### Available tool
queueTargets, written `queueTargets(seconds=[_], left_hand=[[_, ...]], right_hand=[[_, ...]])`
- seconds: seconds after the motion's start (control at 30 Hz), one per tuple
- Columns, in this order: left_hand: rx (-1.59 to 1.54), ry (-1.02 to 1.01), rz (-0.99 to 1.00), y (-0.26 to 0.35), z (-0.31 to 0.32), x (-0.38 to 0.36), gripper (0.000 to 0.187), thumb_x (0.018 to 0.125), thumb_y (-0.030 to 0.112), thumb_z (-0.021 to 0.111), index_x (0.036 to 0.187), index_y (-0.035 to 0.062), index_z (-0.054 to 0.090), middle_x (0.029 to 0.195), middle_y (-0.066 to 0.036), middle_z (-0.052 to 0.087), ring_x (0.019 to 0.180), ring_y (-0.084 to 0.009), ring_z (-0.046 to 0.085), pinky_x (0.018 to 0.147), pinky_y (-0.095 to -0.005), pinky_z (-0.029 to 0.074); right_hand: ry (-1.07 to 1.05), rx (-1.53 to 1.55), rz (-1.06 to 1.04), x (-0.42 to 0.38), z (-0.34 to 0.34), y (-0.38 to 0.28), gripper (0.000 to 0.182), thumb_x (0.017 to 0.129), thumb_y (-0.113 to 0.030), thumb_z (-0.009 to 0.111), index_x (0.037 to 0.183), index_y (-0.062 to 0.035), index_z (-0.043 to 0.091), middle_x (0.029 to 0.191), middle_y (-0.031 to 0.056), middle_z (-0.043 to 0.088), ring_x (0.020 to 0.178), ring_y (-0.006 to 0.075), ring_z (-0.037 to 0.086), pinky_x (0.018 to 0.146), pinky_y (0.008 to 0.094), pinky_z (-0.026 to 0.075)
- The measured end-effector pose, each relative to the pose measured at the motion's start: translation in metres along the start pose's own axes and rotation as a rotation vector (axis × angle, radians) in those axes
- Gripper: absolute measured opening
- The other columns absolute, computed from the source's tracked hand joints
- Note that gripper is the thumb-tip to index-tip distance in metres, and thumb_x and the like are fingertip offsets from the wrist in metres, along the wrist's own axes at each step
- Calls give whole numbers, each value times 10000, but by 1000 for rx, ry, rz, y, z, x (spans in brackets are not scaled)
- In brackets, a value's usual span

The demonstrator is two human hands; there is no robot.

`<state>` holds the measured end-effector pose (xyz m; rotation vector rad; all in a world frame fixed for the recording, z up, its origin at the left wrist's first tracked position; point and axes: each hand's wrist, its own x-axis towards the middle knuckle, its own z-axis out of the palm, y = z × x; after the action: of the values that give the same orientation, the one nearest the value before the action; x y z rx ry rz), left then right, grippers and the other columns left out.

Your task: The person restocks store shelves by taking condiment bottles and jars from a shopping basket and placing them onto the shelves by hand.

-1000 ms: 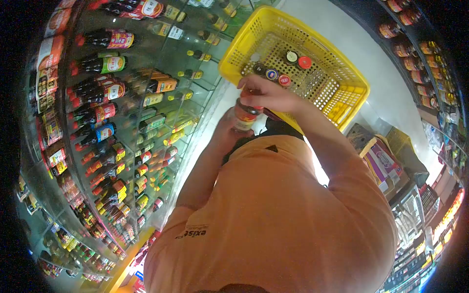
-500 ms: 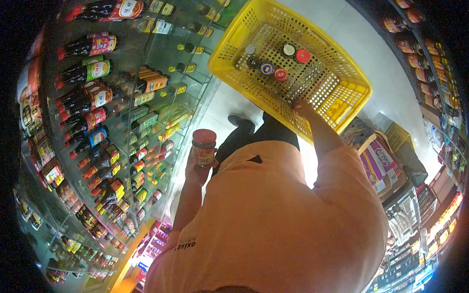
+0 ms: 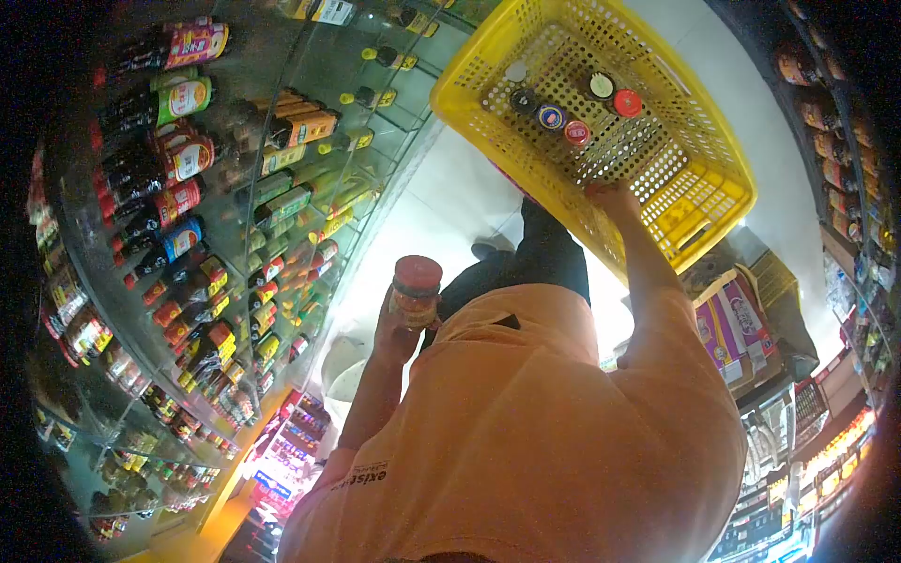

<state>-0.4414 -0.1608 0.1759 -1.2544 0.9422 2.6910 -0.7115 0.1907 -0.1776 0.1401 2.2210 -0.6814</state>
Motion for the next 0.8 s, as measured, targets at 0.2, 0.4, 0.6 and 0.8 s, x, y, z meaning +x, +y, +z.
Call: queueTargets(seconds=[0.2,0.4,0.6,0.8], left_hand=[[-61,-55,62,-6,-27,-22,784,794,376,755,1404,50,387,1286,-191,573,1147,-330,624,771,-466,620],[-20,-56,146,-12,-64,-61,838,822,579,695,1411,64,395,1262,-134,585,1093,-266,625,750,-396,579],[-213,-174,343,-23,-117,-125,740,882,547,640,1392,57,421,1271,-134,585,1064,-261,631,770,-402,545],[-445,-110,490,-48,-176,-217,744,867,582,633,1380,80,439,1150,-200,644,958,-288,676,860,-424,547]], right_hand=[[-202,439,-170,-86,-123,-115,476,787,-243,723,1209,-57,609,903,44,648,711,134,624,556,264,495],[-544,391,-554,-214,-183,-273,584,719,-231,704,1247,-10,591,973,52,643,811,138,611,708,274,496],[-811,239,-728,-322,-81,-376,519,770,-395,635,1113,-6,640,939,53,631,780,123,581,624,251,446],[-1152,87,-584,-430,75,-394,420,823,-413,612,982,-25,645,769,-10,591,643,71,532,522,232,391]])
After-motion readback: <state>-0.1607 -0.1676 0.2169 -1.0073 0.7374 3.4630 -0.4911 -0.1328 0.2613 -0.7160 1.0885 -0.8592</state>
